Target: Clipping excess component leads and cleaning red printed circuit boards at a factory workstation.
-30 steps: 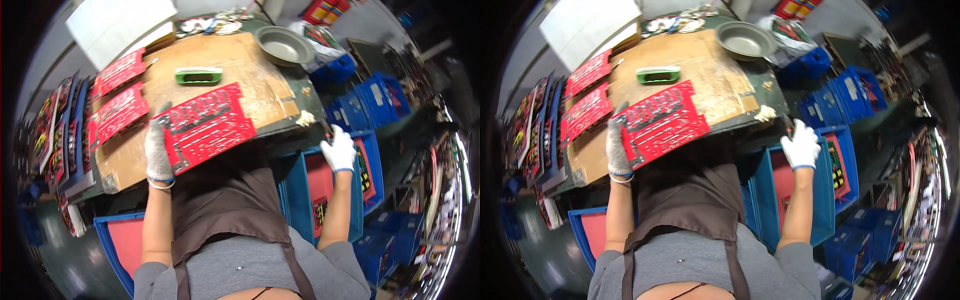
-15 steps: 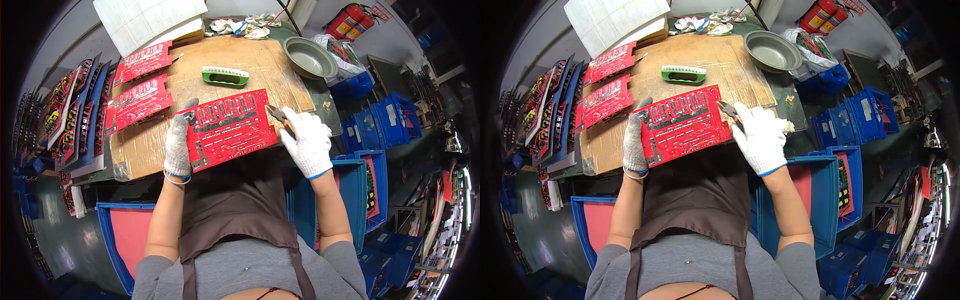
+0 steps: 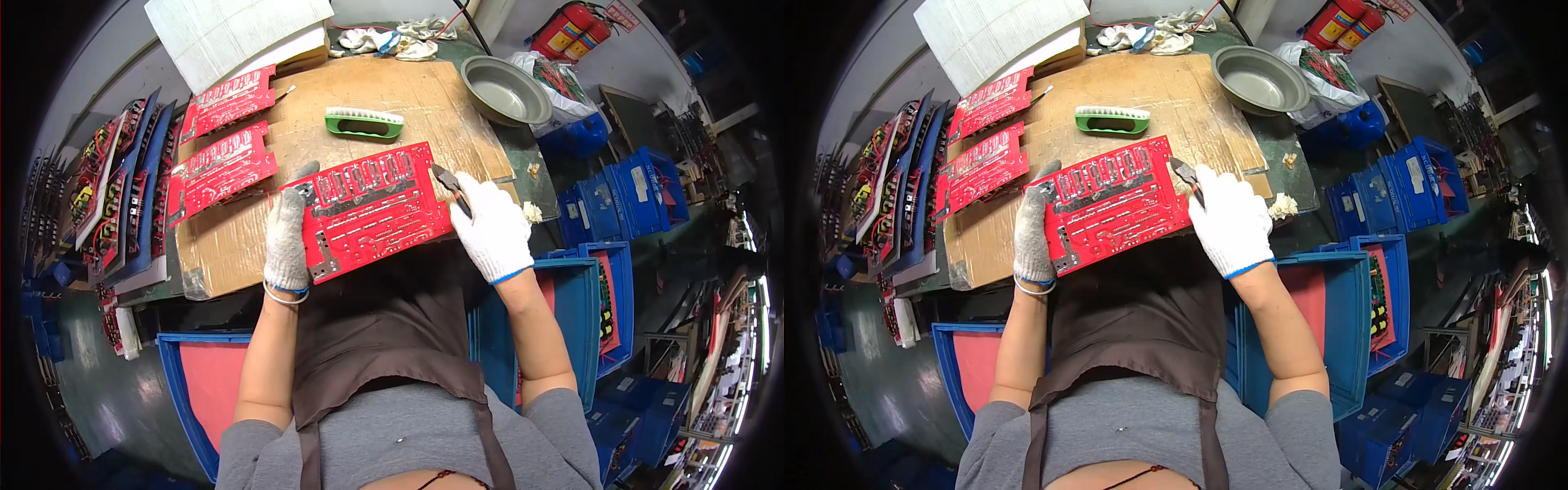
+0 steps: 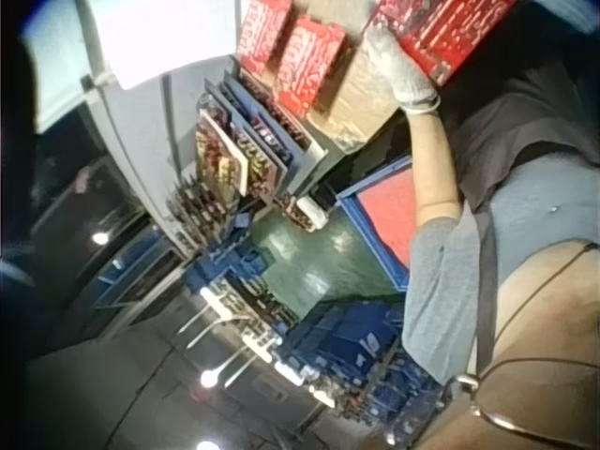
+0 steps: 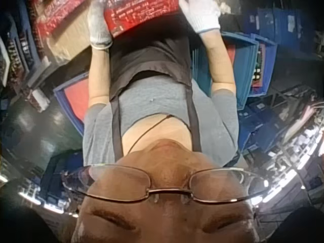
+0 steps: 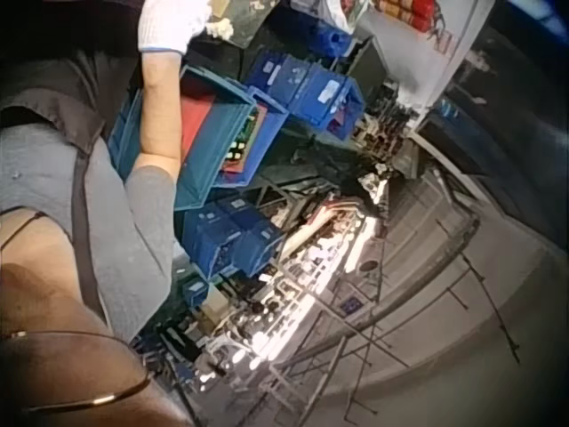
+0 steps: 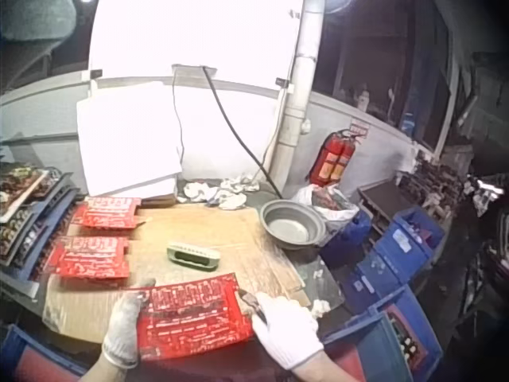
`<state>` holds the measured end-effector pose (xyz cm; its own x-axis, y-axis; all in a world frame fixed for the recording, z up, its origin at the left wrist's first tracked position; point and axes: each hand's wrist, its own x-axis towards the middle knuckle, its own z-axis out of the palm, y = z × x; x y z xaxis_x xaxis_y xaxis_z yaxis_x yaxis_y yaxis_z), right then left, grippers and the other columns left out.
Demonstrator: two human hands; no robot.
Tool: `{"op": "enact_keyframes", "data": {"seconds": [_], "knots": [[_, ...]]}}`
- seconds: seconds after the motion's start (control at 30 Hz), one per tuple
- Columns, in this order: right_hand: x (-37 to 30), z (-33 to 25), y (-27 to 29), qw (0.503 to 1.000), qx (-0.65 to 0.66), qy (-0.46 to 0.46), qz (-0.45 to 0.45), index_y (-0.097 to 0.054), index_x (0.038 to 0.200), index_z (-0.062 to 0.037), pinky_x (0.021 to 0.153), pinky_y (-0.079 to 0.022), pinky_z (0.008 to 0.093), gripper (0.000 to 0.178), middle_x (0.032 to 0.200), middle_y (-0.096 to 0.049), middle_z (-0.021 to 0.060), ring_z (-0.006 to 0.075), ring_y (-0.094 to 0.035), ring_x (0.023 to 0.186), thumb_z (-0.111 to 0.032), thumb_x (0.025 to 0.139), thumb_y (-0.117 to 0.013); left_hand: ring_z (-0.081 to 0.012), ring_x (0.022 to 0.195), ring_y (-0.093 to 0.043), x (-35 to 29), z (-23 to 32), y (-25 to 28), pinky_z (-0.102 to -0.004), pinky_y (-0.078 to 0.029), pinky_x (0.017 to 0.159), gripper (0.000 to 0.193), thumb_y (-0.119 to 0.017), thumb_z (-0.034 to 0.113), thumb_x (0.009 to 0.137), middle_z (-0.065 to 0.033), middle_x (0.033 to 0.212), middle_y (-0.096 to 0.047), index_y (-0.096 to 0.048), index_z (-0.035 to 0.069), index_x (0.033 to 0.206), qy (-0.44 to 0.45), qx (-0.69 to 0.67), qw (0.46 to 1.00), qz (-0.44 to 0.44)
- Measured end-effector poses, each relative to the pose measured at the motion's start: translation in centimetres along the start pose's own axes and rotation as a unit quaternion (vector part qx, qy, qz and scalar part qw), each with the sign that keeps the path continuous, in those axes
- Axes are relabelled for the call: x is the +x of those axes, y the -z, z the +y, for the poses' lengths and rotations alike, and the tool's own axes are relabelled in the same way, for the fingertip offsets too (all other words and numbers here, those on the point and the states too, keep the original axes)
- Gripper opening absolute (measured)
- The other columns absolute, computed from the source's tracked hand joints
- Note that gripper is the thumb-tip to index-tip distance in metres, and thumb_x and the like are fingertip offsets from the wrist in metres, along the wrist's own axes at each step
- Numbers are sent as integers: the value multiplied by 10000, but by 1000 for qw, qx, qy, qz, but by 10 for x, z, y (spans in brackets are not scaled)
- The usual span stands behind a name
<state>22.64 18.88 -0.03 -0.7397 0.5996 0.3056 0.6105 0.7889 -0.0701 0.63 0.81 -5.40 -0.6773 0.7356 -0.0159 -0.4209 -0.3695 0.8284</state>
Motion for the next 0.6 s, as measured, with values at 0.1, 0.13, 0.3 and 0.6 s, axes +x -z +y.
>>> {"op": "enact_keyframes", "data": {"seconds": [0.1, 0.13, 0.3, 0.6], "knots": [[2, 2, -6, 1000, -9, -1, -1, -641, 1356, -152, 758, -555, 474, 441, 940, -648, 127, 340, -674, 872, -331, 956, -690, -267, 1280, -644, 1, 2, 0, -433, -545, 1093, 620, -521, 398, 1114, -195, 1453, -599, -457, -37, 1551, -2, 17, 1000, 15], [2, 2, -7, 1000, -7, -3, -1, -645, 1351, -155, 748, -555, 473, 435, 946, -653, 127, 339, -675, 868, -326, 954, -692, -286, 1289, -646, 1, 2, 1, -451, -555, 1088, 647, -548, 394, 1098, -211, 1465, -592, -429, -37, 1565, -1, 26, 1000, 12], [0, 4, -7, 1000, -10, 16, 13, -657, 1317, -156, 753, -557, 473, 397, 958, -661, 130, 338, -677, 871, -303, 949, -690, -256, 1268, -650, -2, 5, -2, -419, -550, 1082, 608, -525, 392, 1111, -188, 1439, -612, -479, -39, 1537, -3, 32, 999, 20], [0, 17, -5, 998, -47, 6, 34, -650, 1321, -170, 770, -536, 476, 418, 945, -654, 113, 327, -667, 887, -265, 920, -717, -254, 1259, -660, 1, 3, -1, -417, -553, 1078, 599, -553, 353, 1089, -182, 1429, -623, -477, -31, 1542, 0, 43, 999, 27]]}}
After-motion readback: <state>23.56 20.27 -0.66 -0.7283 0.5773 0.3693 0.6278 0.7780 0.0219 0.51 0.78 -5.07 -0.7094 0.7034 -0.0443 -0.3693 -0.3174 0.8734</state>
